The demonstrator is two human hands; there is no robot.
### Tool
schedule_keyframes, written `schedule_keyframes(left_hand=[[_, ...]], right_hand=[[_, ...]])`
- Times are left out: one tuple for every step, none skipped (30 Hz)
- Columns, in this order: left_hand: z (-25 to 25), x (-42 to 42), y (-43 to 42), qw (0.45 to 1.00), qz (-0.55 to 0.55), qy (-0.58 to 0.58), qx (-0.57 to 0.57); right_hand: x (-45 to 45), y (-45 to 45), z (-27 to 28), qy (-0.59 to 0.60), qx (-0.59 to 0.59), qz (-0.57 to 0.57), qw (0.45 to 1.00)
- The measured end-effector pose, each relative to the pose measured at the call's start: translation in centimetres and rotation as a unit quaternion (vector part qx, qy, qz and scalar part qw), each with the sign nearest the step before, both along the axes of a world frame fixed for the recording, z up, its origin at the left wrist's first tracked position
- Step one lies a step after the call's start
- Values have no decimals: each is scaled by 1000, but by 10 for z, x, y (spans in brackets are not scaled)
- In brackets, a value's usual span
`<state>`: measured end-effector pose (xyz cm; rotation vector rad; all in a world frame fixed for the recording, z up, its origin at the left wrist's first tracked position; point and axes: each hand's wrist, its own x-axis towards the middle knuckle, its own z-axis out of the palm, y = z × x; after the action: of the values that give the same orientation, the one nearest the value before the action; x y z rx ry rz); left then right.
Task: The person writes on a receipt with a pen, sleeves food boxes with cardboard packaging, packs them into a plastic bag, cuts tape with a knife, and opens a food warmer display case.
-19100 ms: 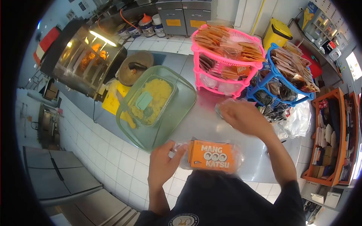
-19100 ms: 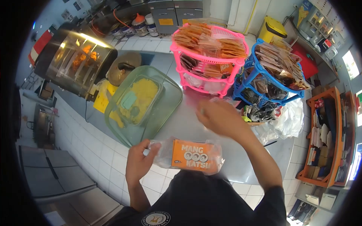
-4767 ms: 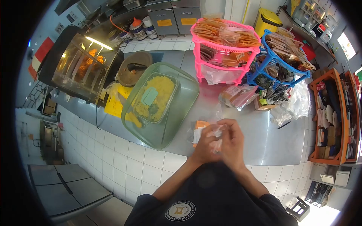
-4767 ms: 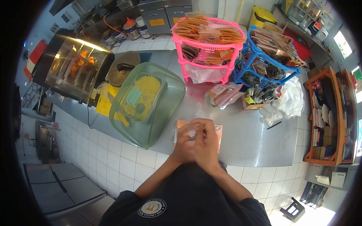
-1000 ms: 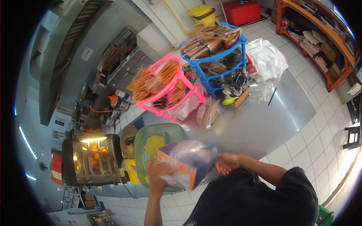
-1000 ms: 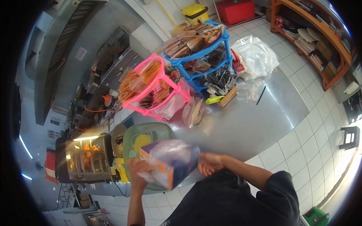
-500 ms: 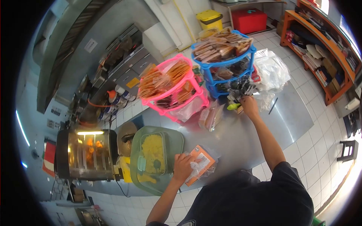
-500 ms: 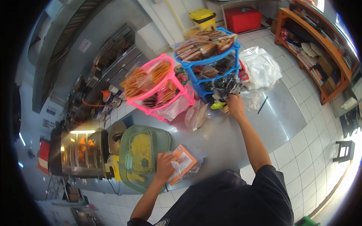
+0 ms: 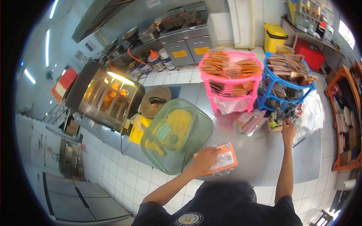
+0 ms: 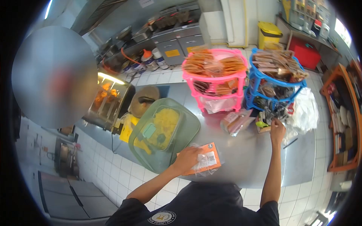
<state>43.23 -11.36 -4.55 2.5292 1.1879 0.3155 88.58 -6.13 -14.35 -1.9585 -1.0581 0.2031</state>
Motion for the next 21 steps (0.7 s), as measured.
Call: schedule_keyframes(left_hand=[[8, 0, -1, 999, 8, -4, -31], [12, 0, -1, 998, 17, -9, -62], [9, -2, -3, 996, 37, -16, -73], [5, -4, -6, 995, 55, -24, -85], [4, -5, -6, 992, 72, -33, -96], [11, -6, -6, 987, 78, -49, -128], [24, -5, -5, 982, 82, -65, -160], [33, -6, -3, 974, 85, -82, -192], [34, -7, -1, 970, 95, -82, -207], [35, -8, 1, 966, 104, -81, -222], [35, -9, 1, 961, 113, -80, -238], [32, -11, 1, 961, 112, -71, -241], [27, -12, 4, 962, 108, -62, -243], [24, -13, 8, 963, 103, -53, -244], [24, -12, 12, 964, 83, -34, -251], [26, -12, 16, 964, 65, -14, -256], [28, -12, 21, 964, 49, 5, -262], [41, -9, 23, 963, 53, 30, -263], [61, -4, 22, 961, 61, 53, -264], [73, -2, 20, 958, 69, 76, -269], [69, -3, 18, 965, 86, 70, -236]], right_hand=[[-6, 0, 5, 34, -10, -5, 999], [-12, -4, 22, 68, -21, -9, 997], [-18, -8, 31, 101, -35, -13, 994], [-15, -11, 28, 96, -11, 2, 995], [-10, -13, 25, 91, 14, 17, 996], [-6, -18, 24, 75, 30, 15, 997], [-2, -24, 26, 59, 46, 13, 997], [-6, -32, 43, 84, 69, 4, 994], [-18, -43, 68, 110, 90, -6, 990], [-34, -51, 90, 168, 143, 14, 975], [-55, -61, 111, 226, 194, 32, 954], [-84, -74, 136, 284, 146, 86, 944], [-113, -86, 153, 338, 99, 138, 926], [-133, -96, 147, 389, 32, 256, 884], [-165, -102, 150, 413, -25, 341, 844], [-196, -108, 148, 474, -80, 378, 791], [-224, -112, 138, 502, -109, 416, 750], [-249, -115, 124, 495, -113, 438, 742], [-268, -116, 111, 487, -118, 461, 732], [-280, -115, 102, 471, -108, 457, 747], [-289, -112, 96, 455, -95, 452, 761]])
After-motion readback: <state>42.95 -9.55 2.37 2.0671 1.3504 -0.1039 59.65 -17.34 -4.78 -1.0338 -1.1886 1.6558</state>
